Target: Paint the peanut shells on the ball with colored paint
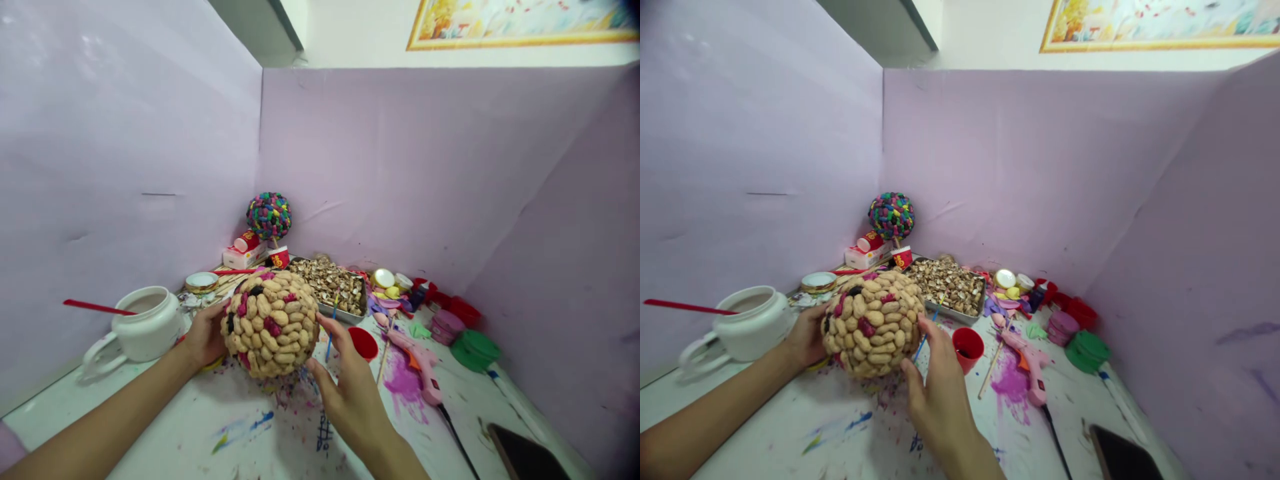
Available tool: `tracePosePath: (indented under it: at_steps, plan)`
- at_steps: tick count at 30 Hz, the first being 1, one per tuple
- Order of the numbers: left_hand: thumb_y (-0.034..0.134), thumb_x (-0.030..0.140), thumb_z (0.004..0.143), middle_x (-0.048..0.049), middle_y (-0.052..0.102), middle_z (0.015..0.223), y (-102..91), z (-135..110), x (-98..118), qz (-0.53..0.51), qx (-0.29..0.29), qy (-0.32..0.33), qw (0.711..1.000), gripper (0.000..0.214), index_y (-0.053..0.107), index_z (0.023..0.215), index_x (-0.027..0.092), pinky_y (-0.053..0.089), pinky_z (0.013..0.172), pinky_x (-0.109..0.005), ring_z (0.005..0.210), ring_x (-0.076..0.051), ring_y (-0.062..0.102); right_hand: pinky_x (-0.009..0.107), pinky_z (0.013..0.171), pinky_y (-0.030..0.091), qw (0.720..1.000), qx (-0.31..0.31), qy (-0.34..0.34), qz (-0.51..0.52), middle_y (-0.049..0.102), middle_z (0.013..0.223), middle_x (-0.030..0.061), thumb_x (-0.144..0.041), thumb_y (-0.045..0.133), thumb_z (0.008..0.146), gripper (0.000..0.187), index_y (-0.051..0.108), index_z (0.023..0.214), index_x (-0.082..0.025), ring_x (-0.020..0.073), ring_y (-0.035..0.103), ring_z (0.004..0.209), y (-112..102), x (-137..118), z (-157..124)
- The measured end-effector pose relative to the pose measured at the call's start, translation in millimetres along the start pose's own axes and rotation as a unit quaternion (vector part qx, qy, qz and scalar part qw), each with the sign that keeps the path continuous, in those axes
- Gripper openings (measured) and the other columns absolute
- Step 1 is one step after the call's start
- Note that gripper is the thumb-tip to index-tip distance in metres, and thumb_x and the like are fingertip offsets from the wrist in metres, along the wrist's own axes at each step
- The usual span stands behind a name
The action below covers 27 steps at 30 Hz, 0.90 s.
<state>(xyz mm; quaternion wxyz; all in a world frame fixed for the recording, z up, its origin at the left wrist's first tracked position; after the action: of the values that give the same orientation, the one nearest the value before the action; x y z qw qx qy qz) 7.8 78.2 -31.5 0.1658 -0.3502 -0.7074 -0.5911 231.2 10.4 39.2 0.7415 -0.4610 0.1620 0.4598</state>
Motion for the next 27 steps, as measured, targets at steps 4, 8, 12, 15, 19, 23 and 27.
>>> tracePosePath:
  at_steps: [4, 8, 12, 15, 19, 23, 27]
  plan:
    - [0.064, 0.032, 0.078, -0.0165, 0.072, 0.120, 7.2, -1, -8, 0.006, -0.040, -0.030, 0.999, 0.058, 0.059, 0.135, 0.019, 0.042, 0.104, -0.057, 0.114, -0.038, 0.065, 0.052, 0.105, 0.047, 0.999, 0.007, -0.011, -0.029, 0.060, 0.135, 0.0144, -0.022, 0.051, 0.086, 0.049, 0.043, 0.135, -0.020, 0.0290, 0.056, 0.128, -2, -2, -2]
    - [0.066, 0.032, 0.078, -0.0155, 0.075, 0.114, 8.7, -1, -7, 0.021, -0.035, -0.018, 0.999, 0.054, 0.063, 0.131, 0.018, 0.041, 0.105, -0.055, 0.114, -0.038, 0.065, 0.048, 0.106, 0.047, 1.000, 0.018, -0.002, -0.024, 0.059, 0.137, 0.0118, -0.019, 0.050, 0.085, 0.052, 0.042, 0.137, -0.022, 0.0269, 0.054, 0.129, 5, 8, -4]
    - [0.066, 0.030, 0.079, -0.0140, 0.076, 0.114, 3.6, 0, -1, 0.050, 0.002, 0.020, 0.999, 0.043, 0.068, 0.120, 0.017, 0.042, 0.106, -0.051, 0.115, -0.035, 0.065, 0.048, 0.109, 0.043, 0.999, 0.044, 0.020, -0.014, 0.058, 0.139, 0.0094, -0.019, 0.051, 0.086, 0.053, 0.044, 0.138, -0.024, 0.0269, 0.052, 0.132, 5, 16, -7]
    - [0.065, 0.032, 0.079, -0.0114, 0.077, 0.111, 4.3, -3, 7, 0.078, 0.008, 0.053, 0.996, 0.036, 0.071, 0.111, 0.017, 0.040, 0.107, -0.050, 0.118, -0.035, 0.063, 0.048, 0.108, 0.044, 0.999, 0.022, 0.009, -0.026, 0.057, 0.140, 0.0094, -0.019, 0.052, 0.087, 0.054, 0.043, 0.139, -0.024, 0.0274, 0.051, 0.132, 5, 16, -6]
    - [0.066, 0.036, 0.078, -0.0083, 0.074, 0.118, 14.9, -13, 22, 0.125, -0.039, 0.096, 0.987, 0.033, 0.072, 0.106, 0.020, 0.039, 0.108, -0.046, 0.127, -0.034, 0.056, 0.047, 0.106, 0.048, 0.997, -0.022, -0.013, -0.071, 0.056, 0.142, 0.0102, -0.022, 0.054, 0.088, 0.054, 0.040, 0.141, -0.024, 0.0276, 0.052, 0.132, 4, 14, -4]
    - [0.075, 0.032, 0.070, -0.0078, 0.063, 0.138, 16.6, -26, 32, 0.164, -0.050, 0.100, 0.980, 0.050, 0.068, 0.119, 0.023, 0.040, 0.107, -0.044, 0.134, -0.035, 0.048, 0.048, 0.104, 0.049, 0.995, -0.022, -0.018, -0.093, 0.056, 0.141, 0.0120, -0.023, 0.050, 0.090, 0.051, 0.039, 0.140, -0.023, 0.0275, 0.054, 0.131, 2, 8, -3]
    - [0.081, 0.029, 0.063, -0.0101, 0.055, 0.145, 23.1, -39, 33, 0.213, -0.081, 0.113, 0.967, 0.067, 0.064, 0.128, 0.027, 0.042, 0.105, -0.047, 0.136, -0.039, 0.045, 0.046, 0.101, 0.052, 0.994, -0.027, -0.032, -0.103, 0.057, 0.140, 0.0130, -0.023, 0.048, 0.091, 0.049, 0.036, 0.139, -0.022, 0.0265, 0.056, 0.129, 4, 2, -3]
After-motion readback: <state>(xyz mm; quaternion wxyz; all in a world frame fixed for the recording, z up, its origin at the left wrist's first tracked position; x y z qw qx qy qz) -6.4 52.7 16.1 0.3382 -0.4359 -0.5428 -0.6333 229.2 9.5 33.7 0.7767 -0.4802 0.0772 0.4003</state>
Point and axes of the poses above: each hand's wrist, its own z-axis towards the middle knuckle, its own y-axis out of the palm, x = y × z, the point moved 8 cm from there along z, towards the middle knuckle
